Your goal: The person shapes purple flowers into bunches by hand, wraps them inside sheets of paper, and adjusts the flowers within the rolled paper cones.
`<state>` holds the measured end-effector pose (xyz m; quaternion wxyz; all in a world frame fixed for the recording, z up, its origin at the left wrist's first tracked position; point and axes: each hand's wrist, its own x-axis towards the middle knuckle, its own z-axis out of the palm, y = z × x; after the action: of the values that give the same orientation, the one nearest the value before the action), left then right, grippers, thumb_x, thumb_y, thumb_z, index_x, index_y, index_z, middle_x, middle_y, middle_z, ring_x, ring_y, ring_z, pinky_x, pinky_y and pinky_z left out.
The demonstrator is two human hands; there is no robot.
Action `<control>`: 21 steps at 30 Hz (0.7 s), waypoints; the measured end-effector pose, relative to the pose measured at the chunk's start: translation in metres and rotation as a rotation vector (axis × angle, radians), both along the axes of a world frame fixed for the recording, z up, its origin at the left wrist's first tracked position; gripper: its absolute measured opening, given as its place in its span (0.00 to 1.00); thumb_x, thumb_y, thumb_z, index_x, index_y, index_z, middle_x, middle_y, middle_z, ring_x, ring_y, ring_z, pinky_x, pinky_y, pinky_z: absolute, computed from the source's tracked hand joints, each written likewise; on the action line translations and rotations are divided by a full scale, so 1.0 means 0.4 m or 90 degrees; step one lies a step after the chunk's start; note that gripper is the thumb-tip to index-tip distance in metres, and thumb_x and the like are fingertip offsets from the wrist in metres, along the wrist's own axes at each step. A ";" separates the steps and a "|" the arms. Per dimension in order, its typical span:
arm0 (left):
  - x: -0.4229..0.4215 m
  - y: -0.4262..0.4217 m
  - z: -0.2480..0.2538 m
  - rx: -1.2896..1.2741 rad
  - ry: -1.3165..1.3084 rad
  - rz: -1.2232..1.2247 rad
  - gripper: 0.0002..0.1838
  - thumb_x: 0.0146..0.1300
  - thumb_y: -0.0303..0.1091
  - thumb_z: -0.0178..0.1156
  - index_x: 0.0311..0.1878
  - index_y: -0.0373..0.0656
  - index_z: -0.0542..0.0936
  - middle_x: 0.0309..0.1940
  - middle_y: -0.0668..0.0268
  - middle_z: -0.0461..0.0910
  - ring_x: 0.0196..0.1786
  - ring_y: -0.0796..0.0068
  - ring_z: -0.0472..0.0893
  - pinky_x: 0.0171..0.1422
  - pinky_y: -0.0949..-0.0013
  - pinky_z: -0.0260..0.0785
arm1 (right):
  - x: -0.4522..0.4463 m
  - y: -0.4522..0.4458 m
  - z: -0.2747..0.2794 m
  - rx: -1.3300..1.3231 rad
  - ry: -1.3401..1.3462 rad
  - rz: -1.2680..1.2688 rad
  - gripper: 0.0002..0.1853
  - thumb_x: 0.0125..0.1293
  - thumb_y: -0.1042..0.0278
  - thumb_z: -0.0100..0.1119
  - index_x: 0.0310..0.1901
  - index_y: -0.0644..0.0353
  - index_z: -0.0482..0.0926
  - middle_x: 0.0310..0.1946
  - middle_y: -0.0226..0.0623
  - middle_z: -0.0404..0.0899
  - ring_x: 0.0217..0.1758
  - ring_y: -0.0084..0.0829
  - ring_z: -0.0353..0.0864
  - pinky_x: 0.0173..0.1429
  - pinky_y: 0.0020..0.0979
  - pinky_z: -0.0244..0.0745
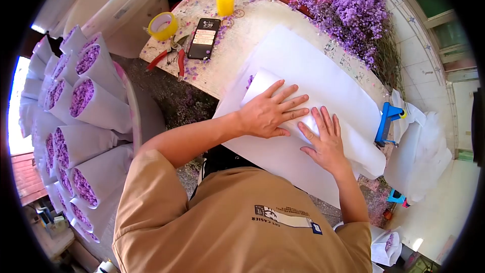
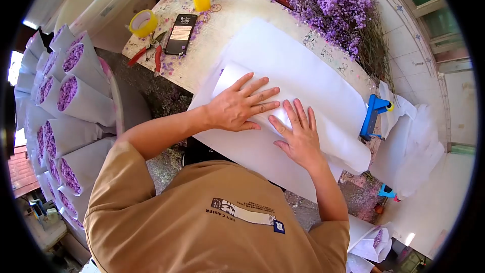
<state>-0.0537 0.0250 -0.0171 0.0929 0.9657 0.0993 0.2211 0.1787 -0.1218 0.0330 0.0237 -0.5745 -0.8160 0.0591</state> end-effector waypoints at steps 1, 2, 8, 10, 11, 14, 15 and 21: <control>0.002 -0.006 0.007 -0.020 0.023 0.014 0.45 0.64 0.65 0.64 0.81 0.57 0.67 0.82 0.60 0.61 0.82 0.46 0.59 0.84 0.34 0.47 | 0.003 -0.003 -0.014 0.011 -0.006 -0.008 0.47 0.51 0.57 0.82 0.75 0.31 0.72 0.84 0.41 0.55 0.87 0.49 0.51 0.83 0.62 0.51; 0.006 -0.016 0.013 -0.041 0.047 0.026 0.49 0.62 0.67 0.65 0.83 0.56 0.64 0.83 0.59 0.60 0.84 0.45 0.57 0.84 0.32 0.45 | 0.005 -0.008 -0.024 0.021 -0.010 -0.019 0.47 0.51 0.55 0.82 0.76 0.29 0.72 0.84 0.40 0.53 0.88 0.49 0.48 0.84 0.64 0.48; 0.063 -0.057 0.064 0.002 0.202 0.139 0.58 0.54 0.59 0.76 0.85 0.58 0.58 0.85 0.56 0.55 0.85 0.41 0.53 0.83 0.27 0.40 | 0.015 -0.004 -0.004 0.010 0.029 -0.030 0.45 0.52 0.53 0.81 0.75 0.31 0.73 0.84 0.40 0.54 0.87 0.48 0.50 0.83 0.64 0.49; 0.062 -0.057 0.053 -0.013 0.208 0.135 0.59 0.52 0.56 0.78 0.85 0.58 0.58 0.85 0.56 0.55 0.85 0.42 0.53 0.84 0.27 0.39 | 0.045 -0.011 0.033 -0.021 0.106 -0.024 0.43 0.53 0.54 0.81 0.73 0.35 0.75 0.82 0.41 0.59 0.85 0.47 0.55 0.83 0.60 0.53; 0.068 -0.049 0.049 -0.029 0.204 0.133 0.60 0.50 0.53 0.80 0.85 0.58 0.58 0.85 0.56 0.55 0.85 0.43 0.53 0.84 0.28 0.39 | 0.075 -0.018 0.047 -0.047 0.175 -0.015 0.40 0.55 0.55 0.80 0.72 0.39 0.77 0.79 0.43 0.64 0.83 0.46 0.60 0.82 0.56 0.56; 0.084 -0.051 0.061 -0.061 0.213 0.136 0.60 0.48 0.48 0.82 0.84 0.57 0.60 0.84 0.55 0.55 0.85 0.44 0.52 0.84 0.28 0.36 | 0.269 -0.088 0.066 0.072 0.369 -0.181 0.30 0.60 0.58 0.79 0.64 0.53 0.84 0.66 0.42 0.81 0.74 0.39 0.76 0.76 0.43 0.67; 0.094 -0.054 0.066 -0.062 0.221 0.144 0.59 0.47 0.48 0.82 0.83 0.56 0.62 0.84 0.55 0.55 0.85 0.44 0.52 0.84 0.29 0.36 | 0.347 -0.117 0.074 0.163 0.462 -0.313 0.23 0.64 0.60 0.76 0.58 0.57 0.86 0.56 0.38 0.85 0.63 0.33 0.80 0.68 0.36 0.72; 0.113 -0.073 0.078 0.014 0.228 0.128 0.61 0.44 0.45 0.84 0.81 0.47 0.63 0.82 0.51 0.57 0.84 0.42 0.55 0.83 0.27 0.38 | 0.926 -0.338 -0.011 0.531 0.728 -0.881 0.20 0.68 0.48 0.74 0.36 0.62 0.87 0.25 0.22 0.78 0.26 0.16 0.68 0.32 0.25 0.63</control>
<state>-0.0083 -0.0042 0.0142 0.0405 0.9758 0.2079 0.0551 0.5490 -0.2571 0.0284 0.6440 -0.7552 -0.1218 0.0089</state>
